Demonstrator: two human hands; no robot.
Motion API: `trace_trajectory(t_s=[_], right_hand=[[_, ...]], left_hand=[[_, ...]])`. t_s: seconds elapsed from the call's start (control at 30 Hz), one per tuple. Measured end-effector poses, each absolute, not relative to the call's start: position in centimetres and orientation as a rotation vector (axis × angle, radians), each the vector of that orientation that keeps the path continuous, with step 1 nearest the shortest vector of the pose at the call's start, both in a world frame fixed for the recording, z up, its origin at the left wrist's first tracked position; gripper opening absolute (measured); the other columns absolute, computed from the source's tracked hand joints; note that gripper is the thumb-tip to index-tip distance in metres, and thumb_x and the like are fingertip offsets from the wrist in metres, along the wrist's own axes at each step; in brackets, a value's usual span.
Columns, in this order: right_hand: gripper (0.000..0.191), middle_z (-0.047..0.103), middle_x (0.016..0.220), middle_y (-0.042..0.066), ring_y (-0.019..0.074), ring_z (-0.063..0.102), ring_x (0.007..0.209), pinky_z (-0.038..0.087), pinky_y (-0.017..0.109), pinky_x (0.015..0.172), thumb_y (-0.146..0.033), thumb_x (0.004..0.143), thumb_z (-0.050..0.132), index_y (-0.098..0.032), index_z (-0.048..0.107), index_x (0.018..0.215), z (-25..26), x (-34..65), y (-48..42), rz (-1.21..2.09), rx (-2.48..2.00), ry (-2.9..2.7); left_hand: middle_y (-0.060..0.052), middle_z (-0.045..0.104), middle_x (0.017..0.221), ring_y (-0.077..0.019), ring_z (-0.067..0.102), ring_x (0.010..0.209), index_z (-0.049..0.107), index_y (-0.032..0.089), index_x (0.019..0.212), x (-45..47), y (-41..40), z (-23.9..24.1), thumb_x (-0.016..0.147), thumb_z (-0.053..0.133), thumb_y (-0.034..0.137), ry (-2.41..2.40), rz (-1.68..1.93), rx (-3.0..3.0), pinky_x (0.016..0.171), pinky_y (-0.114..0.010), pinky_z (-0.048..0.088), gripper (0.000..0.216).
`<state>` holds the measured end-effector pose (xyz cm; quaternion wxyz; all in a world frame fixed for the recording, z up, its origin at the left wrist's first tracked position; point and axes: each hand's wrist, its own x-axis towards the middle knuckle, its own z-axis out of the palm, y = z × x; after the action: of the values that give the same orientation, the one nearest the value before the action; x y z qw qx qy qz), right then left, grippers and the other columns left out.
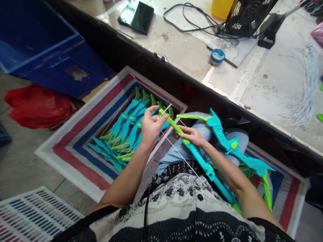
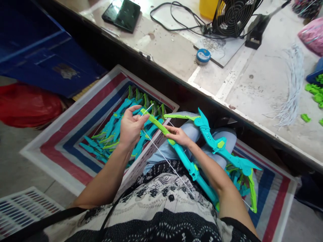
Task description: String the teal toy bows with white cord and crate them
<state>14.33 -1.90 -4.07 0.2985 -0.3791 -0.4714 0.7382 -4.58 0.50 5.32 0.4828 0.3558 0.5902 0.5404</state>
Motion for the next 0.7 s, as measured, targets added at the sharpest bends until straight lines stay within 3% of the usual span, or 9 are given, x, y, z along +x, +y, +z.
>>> trace_trajectory(t_s=[0.13,0.27,0.37,0.5,0.7], right_hand=[[0.049,0.061,0.131,0.012,0.0237,0.057,0.120,0.044,0.042,0.107,-0.040,0.087,0.061,-0.017,0.060,0.130,-2.4,13.8,-1.6,1.463,-1.146,-1.800],[0.041,0.065,0.115,0.011,0.0199,0.061,0.103,0.050,0.036,0.096,-0.037,0.092,0.056,-0.018,0.060,0.129,0.4,12.4,1.8,0.901,-1.192,-1.900],[0.031,0.066,0.099,0.007,0.0157,0.061,0.088,0.051,0.030,0.083,-0.032,0.092,0.058,-0.020,0.063,0.121,2.1,10.9,5.5,0.794,-1.103,-1.920],[0.012,0.062,0.081,0.002,0.0115,0.055,0.072,0.046,0.024,0.071,-0.025,0.090,0.061,-0.016,0.068,0.092,3.2,9.5,8.2,0.799,-1.010,-2.014],[0.015,0.058,0.076,0.001,0.0115,0.050,0.071,0.041,0.026,0.069,-0.023,0.089,0.059,-0.016,0.061,0.076,3.4,9.7,8.5,0.624,-0.978,-2.117]], left_hand=[[0.010,0.029,0.050,-0.0056,0.025,0.042,0.066,0.018,0.087,-5.1,0.8,4.2,0.071,0.074,0.033,1.502,1.339,0.936,0.042,-0.023,0.016,0.023],[0.009,0.028,0.049,-0.0056,0.022,0.041,0.067,0.017,0.082,-5.6,1.2,3.3,0.071,0.073,0.034,1.500,1.384,0.951,0.041,-0.024,0.012,0.021],[0.009,0.029,0.049,-0.0054,0.024,0.041,0.067,0.018,0.083,-5.7,1.2,3.2,0.071,0.073,0.034,1.488,1.380,0.967,0.040,-0.023,0.014,0.021],[0.009,0.030,0.048,-0.0055,0.026,0.041,0.067,0.018,0.083,-5.8,1.2,3.4,0.070,0.073,0.034,1.472,1.373,0.970,0.040,-0.022,0.015,0.021],[0.008,0.037,0.048,-0.0079,0.034,0.042,0.066,0.019,0.084,-5.8,1.6,2.8,0.074,0.070,0.034,1.540,1.336,1.010,0.041,-0.021,0.025,0.018]])
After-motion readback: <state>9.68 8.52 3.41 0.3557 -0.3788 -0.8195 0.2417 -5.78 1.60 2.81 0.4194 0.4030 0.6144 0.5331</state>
